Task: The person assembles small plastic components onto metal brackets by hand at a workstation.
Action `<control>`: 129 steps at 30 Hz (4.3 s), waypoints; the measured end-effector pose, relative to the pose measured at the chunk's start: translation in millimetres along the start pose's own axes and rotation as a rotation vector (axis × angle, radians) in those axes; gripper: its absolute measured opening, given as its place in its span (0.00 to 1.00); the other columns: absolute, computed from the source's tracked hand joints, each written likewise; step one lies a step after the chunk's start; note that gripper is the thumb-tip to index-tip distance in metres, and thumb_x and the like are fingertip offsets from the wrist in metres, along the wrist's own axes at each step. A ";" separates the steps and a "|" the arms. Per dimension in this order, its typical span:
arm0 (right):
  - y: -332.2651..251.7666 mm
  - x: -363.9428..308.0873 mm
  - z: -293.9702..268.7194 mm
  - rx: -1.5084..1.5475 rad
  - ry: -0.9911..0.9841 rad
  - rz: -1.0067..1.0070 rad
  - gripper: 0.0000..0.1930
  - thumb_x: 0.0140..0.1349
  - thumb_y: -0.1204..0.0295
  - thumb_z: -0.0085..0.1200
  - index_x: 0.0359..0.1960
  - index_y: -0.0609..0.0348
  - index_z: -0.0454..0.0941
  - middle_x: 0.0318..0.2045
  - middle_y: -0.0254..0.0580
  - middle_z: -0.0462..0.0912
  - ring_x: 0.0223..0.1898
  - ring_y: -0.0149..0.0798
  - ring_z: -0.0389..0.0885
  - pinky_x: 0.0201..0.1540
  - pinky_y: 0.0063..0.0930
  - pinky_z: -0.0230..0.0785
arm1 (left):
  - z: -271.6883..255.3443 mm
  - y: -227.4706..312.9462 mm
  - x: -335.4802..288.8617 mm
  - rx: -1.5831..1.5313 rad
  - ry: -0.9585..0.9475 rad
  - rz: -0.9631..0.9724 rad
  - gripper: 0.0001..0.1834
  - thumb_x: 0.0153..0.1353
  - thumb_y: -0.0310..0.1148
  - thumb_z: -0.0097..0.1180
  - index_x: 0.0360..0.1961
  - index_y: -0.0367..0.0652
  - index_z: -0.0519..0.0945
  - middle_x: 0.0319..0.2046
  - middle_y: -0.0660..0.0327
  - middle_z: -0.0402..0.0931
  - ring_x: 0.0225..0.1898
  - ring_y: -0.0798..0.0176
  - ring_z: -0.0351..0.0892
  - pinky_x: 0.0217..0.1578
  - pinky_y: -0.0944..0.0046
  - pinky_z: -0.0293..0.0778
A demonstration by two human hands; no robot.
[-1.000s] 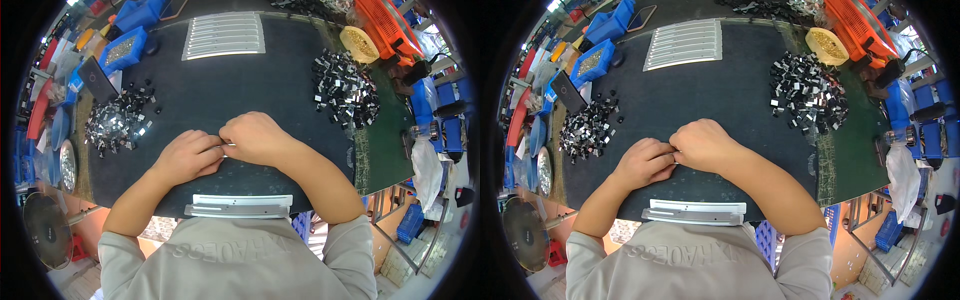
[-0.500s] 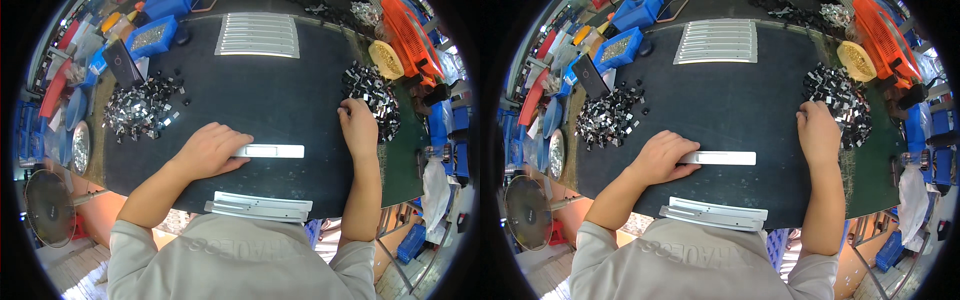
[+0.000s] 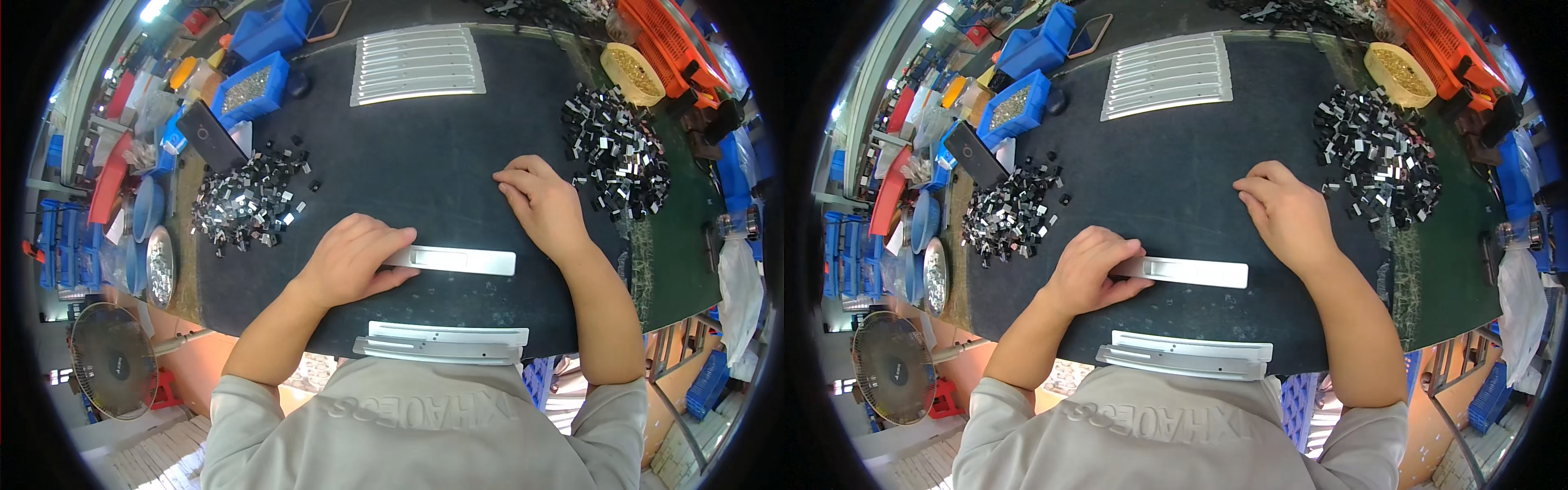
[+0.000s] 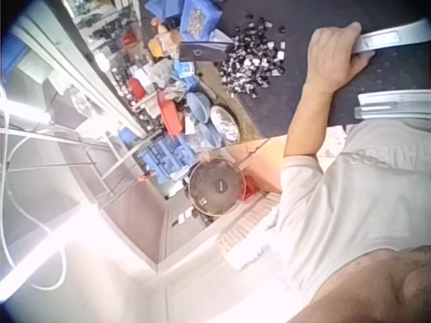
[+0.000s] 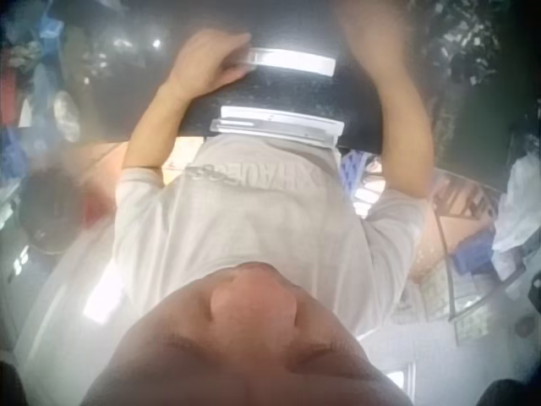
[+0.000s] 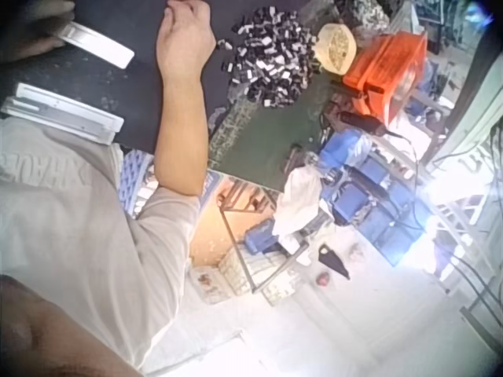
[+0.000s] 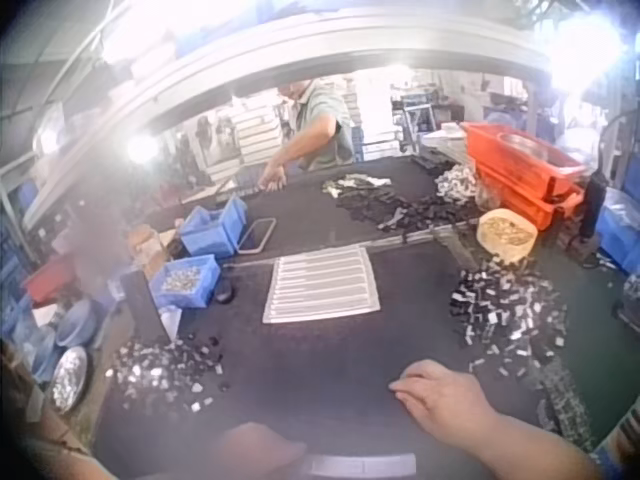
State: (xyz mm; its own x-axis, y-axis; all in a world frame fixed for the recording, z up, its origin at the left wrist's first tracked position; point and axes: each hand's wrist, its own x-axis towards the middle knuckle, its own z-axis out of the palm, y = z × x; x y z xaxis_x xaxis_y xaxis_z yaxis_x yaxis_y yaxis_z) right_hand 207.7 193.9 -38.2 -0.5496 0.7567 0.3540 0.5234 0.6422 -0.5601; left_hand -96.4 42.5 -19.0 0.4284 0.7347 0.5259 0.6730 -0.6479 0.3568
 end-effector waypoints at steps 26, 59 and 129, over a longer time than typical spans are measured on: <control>5.6 5.2 -11.0 0.188 0.051 0.134 0.07 0.69 0.73 0.69 0.44 0.59 0.85 0.42 0.44 0.86 0.38 0.50 0.88 0.44 0.42 0.80 | 9.9 -33.3 30.4 0.087 -0.080 -0.332 0.17 0.63 0.32 0.77 0.52 0.43 0.87 0.63 0.51 0.84 0.65 0.44 0.81 0.67 0.48 0.75; 2.5 7.1 -14.6 0.150 -0.056 0.210 0.08 0.69 0.70 0.69 0.45 0.56 0.86 0.43 0.42 0.86 0.39 0.47 0.87 0.44 0.41 0.80 | -3.0 69.3 45.2 -0.317 -0.680 -0.124 0.16 0.67 0.40 0.74 0.51 0.45 0.89 0.40 0.57 0.85 0.41 0.48 0.87 0.44 0.50 0.83; -43.6 -11.1 7.0 0.360 -0.275 -0.286 0.19 0.55 0.67 0.81 0.46 0.54 0.87 0.51 0.40 0.88 0.54 0.50 0.84 0.59 0.47 0.73 | 16.9 35.2 -7.8 -0.041 -0.101 -0.331 0.19 0.64 0.33 0.75 0.56 0.52 0.88 0.51 0.65 0.86 0.52 0.52 0.83 0.54 0.50 0.78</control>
State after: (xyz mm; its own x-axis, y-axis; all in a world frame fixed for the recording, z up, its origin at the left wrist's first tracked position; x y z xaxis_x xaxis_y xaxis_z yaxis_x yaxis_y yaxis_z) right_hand 186.4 156.7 -23.0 -0.8130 0.4668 0.3481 0.0981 0.6991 -0.7083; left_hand -65.9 17.4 -23.6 0.2504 0.9211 0.2980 0.7616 -0.3774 0.5268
